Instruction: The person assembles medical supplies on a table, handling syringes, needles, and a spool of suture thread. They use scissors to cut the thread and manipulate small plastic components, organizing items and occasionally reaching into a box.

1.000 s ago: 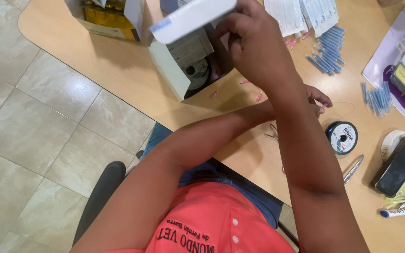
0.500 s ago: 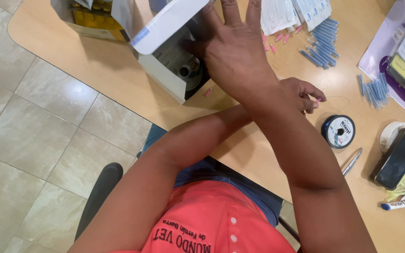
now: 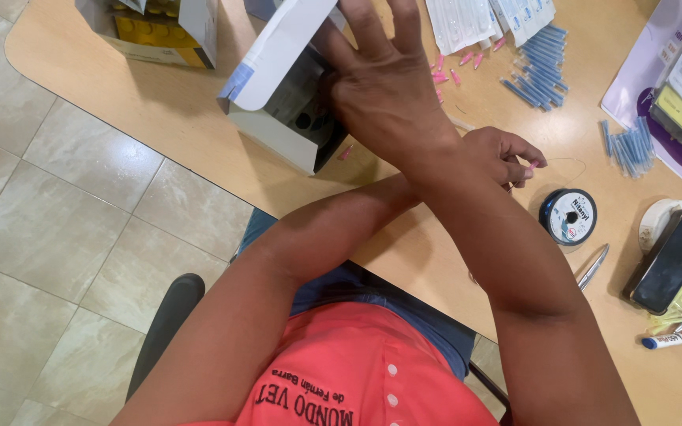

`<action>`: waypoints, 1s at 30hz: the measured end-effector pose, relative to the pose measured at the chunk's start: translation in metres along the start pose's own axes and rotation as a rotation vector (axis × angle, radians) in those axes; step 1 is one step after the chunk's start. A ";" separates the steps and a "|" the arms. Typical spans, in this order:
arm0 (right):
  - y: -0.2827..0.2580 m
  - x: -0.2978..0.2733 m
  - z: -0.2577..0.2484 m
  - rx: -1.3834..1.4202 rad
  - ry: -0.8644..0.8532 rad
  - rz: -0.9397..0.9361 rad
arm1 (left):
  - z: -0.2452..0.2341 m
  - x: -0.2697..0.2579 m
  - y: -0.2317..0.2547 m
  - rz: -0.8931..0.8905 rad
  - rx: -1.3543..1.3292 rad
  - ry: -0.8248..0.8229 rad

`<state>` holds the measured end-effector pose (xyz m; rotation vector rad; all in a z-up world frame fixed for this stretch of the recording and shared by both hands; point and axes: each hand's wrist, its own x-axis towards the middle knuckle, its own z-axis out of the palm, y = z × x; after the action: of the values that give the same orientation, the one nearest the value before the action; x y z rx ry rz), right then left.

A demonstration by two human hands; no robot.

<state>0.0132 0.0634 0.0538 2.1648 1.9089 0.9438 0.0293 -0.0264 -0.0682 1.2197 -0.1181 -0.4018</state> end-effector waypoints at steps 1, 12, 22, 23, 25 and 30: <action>-0.001 0.001 0.001 0.000 0.000 0.001 | -0.002 0.001 0.001 -0.001 0.000 -0.001; -0.009 0.010 -0.006 0.246 -0.142 0.046 | -0.001 -0.002 0.005 -0.026 -0.009 -0.015; -0.028 0.022 0.000 0.208 -0.593 0.163 | 0.001 -0.020 0.032 -0.111 -0.033 -0.009; -0.031 0.019 0.006 0.266 -0.426 0.198 | 0.001 -0.019 0.033 -0.121 0.006 -0.025; -0.034 0.016 0.013 0.324 -0.259 0.234 | 0.000 -0.020 0.034 -0.134 0.042 -0.041; -0.016 0.022 0.013 0.324 -0.337 0.350 | 0.001 -0.015 0.025 -0.121 -0.027 -0.017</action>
<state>0.0067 0.0910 0.0445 2.6925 1.6445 0.2787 0.0207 -0.0146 -0.0424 1.2006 -0.0536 -0.5181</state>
